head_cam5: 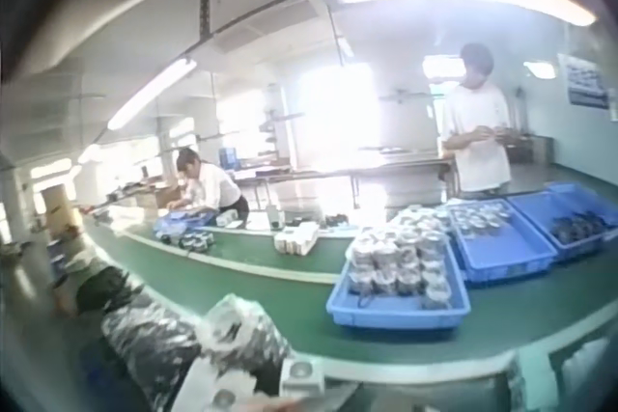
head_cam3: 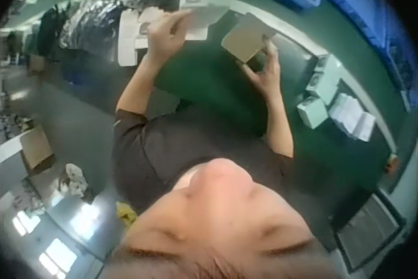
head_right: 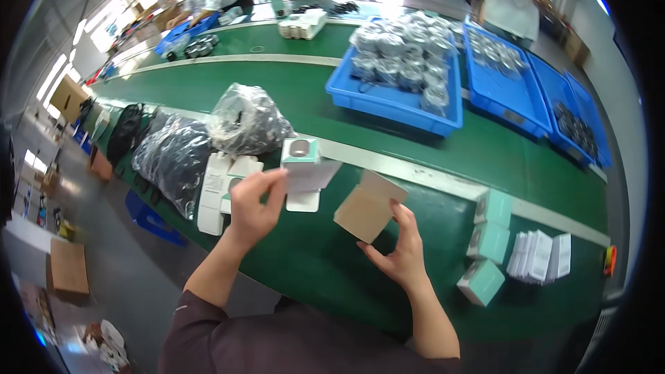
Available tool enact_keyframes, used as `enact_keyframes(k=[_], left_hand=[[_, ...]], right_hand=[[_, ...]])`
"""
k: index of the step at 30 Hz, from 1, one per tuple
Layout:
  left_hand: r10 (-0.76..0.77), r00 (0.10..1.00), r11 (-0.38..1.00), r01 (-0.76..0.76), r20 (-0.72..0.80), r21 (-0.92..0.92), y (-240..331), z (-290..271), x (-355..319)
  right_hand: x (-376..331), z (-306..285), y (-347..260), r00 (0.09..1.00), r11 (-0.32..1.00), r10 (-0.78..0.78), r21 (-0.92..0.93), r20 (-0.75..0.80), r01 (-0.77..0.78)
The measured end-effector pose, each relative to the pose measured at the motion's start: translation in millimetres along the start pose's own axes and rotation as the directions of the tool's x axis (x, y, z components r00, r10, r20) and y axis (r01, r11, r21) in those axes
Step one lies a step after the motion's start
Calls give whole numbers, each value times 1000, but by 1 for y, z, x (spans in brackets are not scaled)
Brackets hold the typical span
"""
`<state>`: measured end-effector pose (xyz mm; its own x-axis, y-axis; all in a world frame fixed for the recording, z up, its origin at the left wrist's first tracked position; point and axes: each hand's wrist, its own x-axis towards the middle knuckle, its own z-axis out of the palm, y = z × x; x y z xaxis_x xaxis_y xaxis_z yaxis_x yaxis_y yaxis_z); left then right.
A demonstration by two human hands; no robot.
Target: The person assembles cardboard product boxes, inserts packaged components along with manuals and accessories into each box by hand, folds them closed, and stacks the completed packages on the table.
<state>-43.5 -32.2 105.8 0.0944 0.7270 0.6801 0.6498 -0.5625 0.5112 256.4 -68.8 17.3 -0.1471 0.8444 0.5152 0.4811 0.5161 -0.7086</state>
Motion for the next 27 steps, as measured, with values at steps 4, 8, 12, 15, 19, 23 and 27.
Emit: enact_keyframes(k=[4, 8, 12, 15, 19, 23, 27], left_hand=[[440, 892, 891, -448, 102, 74, 30, 24, -8], [558, 789, 791, -599, 256, 123, 31, 48, -9], [546, 691, 728, -671, 474, 140, 31, 61, -4], [441, 582, 701, -699, 683, 143, 33, 65, 2], [268, 370, 733, -678, 889, 61, 44, 71, 10], [235, 214, 730, -683, 948, -27, 41, 86, 9], [306, 236, 847, -510, 922, -151, 46, 75, 29]], right_hand=[[4, 0, -3, 998, 1000, -16, 18, 53, 16], [4, -4, -3, 997, 999, -9, 39, 79, 6], [4, -8, -1, 993, 999, -31, 29, 114, 28], [1, -8, 1, 992, 999, -31, 25, 122, 28], [4, -10, -3, 989, 996, -86, 7, 123, 86], [5, -15, -3, 981, 995, -103, 3, 166, 104], [6, -17, 3, 984, 998, -58, 8, 167, 58]])
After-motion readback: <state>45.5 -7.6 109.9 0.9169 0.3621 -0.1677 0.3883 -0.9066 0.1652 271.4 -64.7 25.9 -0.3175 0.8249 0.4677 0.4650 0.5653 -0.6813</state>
